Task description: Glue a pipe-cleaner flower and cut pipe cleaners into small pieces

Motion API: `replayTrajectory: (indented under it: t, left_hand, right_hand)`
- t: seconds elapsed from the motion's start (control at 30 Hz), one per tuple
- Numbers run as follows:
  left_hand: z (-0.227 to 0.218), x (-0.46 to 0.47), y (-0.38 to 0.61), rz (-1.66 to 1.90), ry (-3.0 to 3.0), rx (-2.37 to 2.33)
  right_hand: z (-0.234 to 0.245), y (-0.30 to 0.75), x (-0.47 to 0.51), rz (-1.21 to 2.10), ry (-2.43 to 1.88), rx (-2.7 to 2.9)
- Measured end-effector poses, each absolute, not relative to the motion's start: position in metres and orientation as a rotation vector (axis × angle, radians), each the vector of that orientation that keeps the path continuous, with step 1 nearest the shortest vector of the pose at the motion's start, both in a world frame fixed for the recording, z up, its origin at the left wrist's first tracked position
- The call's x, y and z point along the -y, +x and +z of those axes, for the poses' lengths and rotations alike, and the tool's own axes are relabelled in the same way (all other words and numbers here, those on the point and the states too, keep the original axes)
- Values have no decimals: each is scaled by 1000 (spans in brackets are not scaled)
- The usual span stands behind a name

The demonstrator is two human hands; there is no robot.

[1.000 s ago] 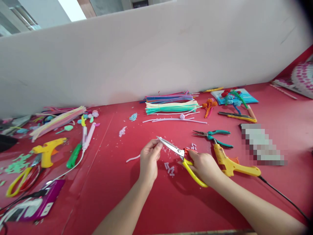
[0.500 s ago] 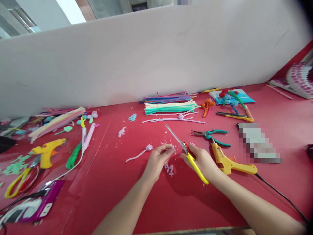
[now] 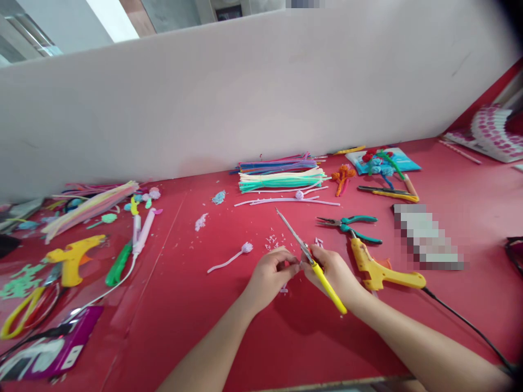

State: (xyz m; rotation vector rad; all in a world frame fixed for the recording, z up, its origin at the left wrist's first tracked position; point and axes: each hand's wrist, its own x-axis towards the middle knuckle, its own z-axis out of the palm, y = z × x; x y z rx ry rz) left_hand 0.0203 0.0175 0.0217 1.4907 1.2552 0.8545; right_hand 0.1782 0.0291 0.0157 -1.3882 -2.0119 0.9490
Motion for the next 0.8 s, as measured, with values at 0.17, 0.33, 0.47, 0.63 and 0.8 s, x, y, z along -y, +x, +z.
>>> replayTrajectory:
  t: [0.17, 0.33, 0.47, 0.63, 0.8]
  left_hand:
    - [21, -13, 23, 904, 1632, -1336]
    - [19, -13, 25, 893, 1668, -1361]
    - [19, -14, 26, 915, 1638, -1352]
    - [25, -19, 20, 1091, 1373, -1361]
    - [22, -25, 11, 1298, 937, -1372]
  right_hand:
    - [17, 178, -28, 905, -1442, 2031]
    - [16, 177, -28, 863, -1473, 2065]
    - [16, 177, -28, 845, -1469, 2084]
    - [19, 183, -32, 648, -1514, 2170]
    - [16, 186, -32, 437, -1615, 2343]
